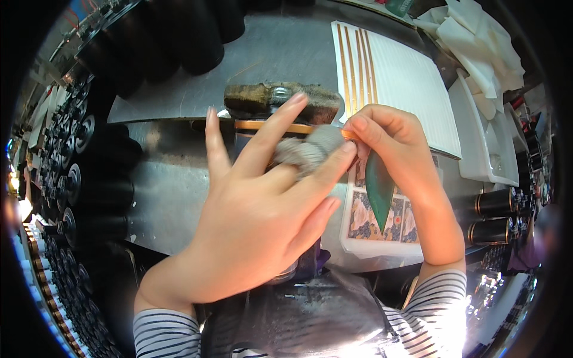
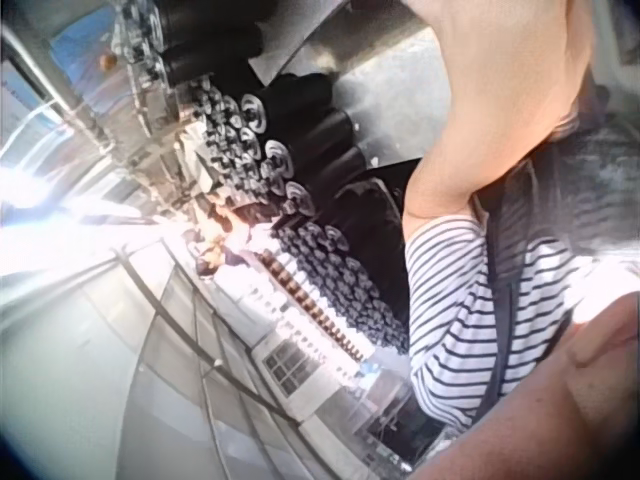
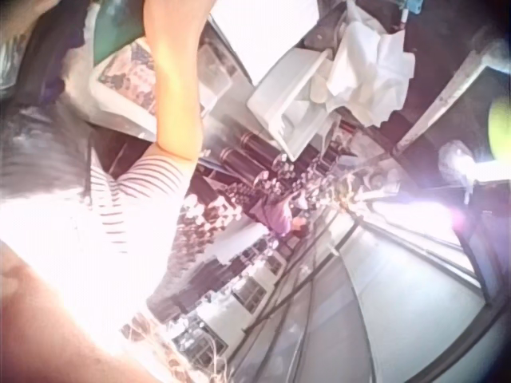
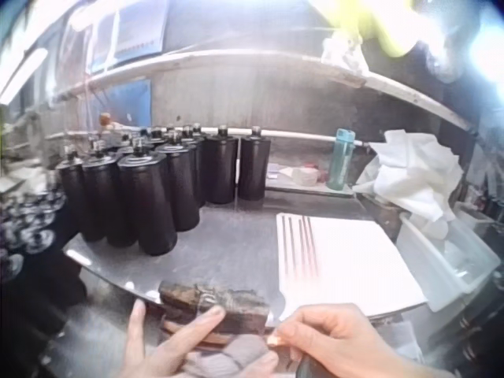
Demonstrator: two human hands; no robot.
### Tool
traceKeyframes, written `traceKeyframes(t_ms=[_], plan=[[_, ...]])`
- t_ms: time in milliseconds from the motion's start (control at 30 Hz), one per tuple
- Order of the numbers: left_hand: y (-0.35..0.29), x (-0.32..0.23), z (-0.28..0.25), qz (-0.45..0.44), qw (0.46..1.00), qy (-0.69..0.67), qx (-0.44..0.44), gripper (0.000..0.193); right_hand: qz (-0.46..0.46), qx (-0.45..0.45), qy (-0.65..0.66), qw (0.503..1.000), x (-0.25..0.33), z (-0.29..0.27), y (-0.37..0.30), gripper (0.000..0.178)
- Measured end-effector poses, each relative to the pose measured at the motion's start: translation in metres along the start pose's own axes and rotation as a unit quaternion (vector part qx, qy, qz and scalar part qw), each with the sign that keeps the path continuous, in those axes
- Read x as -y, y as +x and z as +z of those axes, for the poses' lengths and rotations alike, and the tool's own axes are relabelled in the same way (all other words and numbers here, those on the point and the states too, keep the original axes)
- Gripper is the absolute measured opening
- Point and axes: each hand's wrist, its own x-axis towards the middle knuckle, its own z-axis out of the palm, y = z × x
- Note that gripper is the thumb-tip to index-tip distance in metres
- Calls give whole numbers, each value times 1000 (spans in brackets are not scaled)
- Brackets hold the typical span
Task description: The person applies a gold foil strip around the rim of a black cylindrical container, then smooths it with a green plastic tool. They repeat this process on multiple containers, also applying a printed label to the body of each container and smoothing it with the tool.
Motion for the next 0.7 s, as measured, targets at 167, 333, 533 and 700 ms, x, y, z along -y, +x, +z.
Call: traceKeyframes(t_ms=[167, 333, 533, 700], plan=[[-26, 1, 37, -234, 793, -545, -140, 115, -64, -10, -7, 998, 2, 12, -2, 20], [-40, 23, 34, -171, 892, -391, -147, 80, -42, 2, 24, 999, 4, 13, -4, 19], [-11, 3, 10, -61, 997, 29, -48, 53, 1, -9, 14, 1000, -10, -2, -4, 21], [-2, 2, 6, -30, 998, 12, -48, 56, -15, -20, -5, 1000, -13, -5, -3, 23]])
